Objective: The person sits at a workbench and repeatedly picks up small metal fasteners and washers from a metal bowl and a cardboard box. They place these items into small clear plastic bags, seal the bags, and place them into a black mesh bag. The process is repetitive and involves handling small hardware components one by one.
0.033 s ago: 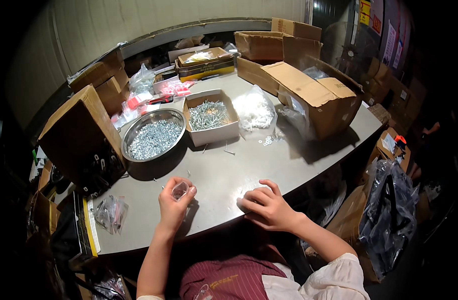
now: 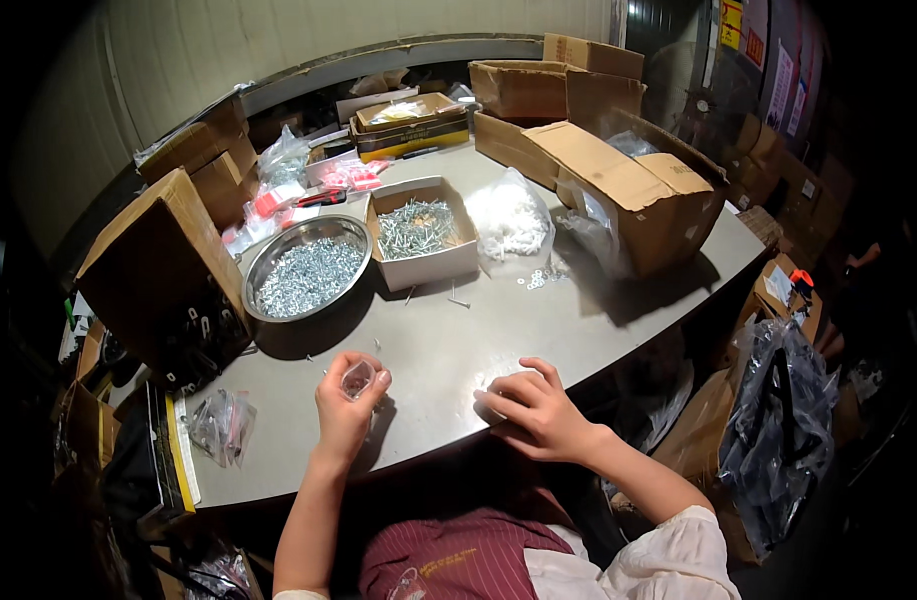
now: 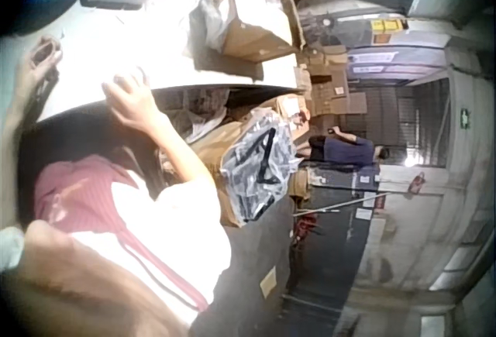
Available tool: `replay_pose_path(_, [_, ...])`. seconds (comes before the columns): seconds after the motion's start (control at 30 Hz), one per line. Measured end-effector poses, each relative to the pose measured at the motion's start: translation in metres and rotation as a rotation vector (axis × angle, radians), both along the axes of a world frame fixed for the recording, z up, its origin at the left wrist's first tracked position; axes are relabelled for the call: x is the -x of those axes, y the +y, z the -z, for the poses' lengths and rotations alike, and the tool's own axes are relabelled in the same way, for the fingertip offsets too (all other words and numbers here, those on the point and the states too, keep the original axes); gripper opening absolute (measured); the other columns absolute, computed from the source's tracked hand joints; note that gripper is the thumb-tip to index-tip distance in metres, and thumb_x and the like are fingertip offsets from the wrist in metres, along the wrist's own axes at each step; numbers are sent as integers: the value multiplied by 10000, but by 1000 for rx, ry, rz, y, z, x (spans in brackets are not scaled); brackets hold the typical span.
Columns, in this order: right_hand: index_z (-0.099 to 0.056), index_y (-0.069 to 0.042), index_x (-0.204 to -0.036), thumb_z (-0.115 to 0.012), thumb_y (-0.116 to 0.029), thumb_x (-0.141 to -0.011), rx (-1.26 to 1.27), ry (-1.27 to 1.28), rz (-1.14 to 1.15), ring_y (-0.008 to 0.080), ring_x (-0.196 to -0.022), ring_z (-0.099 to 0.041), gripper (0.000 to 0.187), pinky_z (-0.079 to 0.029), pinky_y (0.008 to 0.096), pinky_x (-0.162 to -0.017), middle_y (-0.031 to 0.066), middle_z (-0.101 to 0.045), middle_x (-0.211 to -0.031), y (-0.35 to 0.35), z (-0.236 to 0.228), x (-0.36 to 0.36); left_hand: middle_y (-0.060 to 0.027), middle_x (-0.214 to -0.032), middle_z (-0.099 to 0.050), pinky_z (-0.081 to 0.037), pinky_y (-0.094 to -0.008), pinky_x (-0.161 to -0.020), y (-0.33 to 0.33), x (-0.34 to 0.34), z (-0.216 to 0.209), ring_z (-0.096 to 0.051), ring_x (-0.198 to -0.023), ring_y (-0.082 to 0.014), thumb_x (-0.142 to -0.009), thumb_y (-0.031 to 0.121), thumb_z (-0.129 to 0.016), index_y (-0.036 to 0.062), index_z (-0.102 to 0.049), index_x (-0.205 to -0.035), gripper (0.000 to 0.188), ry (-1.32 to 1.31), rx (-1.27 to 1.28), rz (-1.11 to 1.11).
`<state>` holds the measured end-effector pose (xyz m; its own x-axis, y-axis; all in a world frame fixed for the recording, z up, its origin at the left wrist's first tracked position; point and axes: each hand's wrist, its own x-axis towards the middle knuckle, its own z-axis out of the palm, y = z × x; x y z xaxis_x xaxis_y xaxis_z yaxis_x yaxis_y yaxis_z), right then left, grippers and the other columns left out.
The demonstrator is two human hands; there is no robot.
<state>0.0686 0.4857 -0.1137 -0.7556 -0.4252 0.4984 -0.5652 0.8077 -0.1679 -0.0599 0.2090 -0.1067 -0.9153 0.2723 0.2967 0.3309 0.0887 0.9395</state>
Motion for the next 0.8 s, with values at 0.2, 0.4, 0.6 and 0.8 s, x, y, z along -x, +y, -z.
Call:
replay_pose_path(0.2, [-642, -41, -1296, -773, -115, -818, 55, 63, 29, 302, -1060, -615, 502, -452, 460, -1055, 104, -624, -1149, -9, 3, -3, 0, -863, -662, -486, -242, -737, 0, 2, -1, -607, -797, -76, -924, 80, -765, 41, -631, -973, 148, -16, -27, 1])
replay_pose_path(0.4, [-698, 26, -1064, -692, -44, -759, -28, 302, -155, 255, -837, -639, 313, -560, 394, -855, 115, -636, -970, -21, 5, -3, 3, -865, -663, -494, -243, -746, -1, 1, -1, -614, -806, -74, -923, 90, -774, 36, -635, -975, 158, -53, -50, 56])
replay_pose_path(0.6, [-694, 15, -1059, -693, -27, -732, -15, 288, -174, 252, -823, -625, 329, -556, 380, -818, 104, -627, -959, -22, 8, 4, -11, -876, -679, -508, -253, -743, -2, 1, 1, -631, -813, -83, -923, 98, -780, 30, -650, -969, 154, -21, 13, 80])
replay_pose_path(0.8, [-696, -36, -1073, -676, 53, -710, 88, 85, -181, 278, -817, -626, 374, -540, 373, -737, 94, -637, -953, -32, 2, 22, -17, -865, -692, -540, -274, -752, 1, 0, 0, -658, -837, -93, -921, 75, -771, 21, -663, -979, 133, 17, 63, 101])
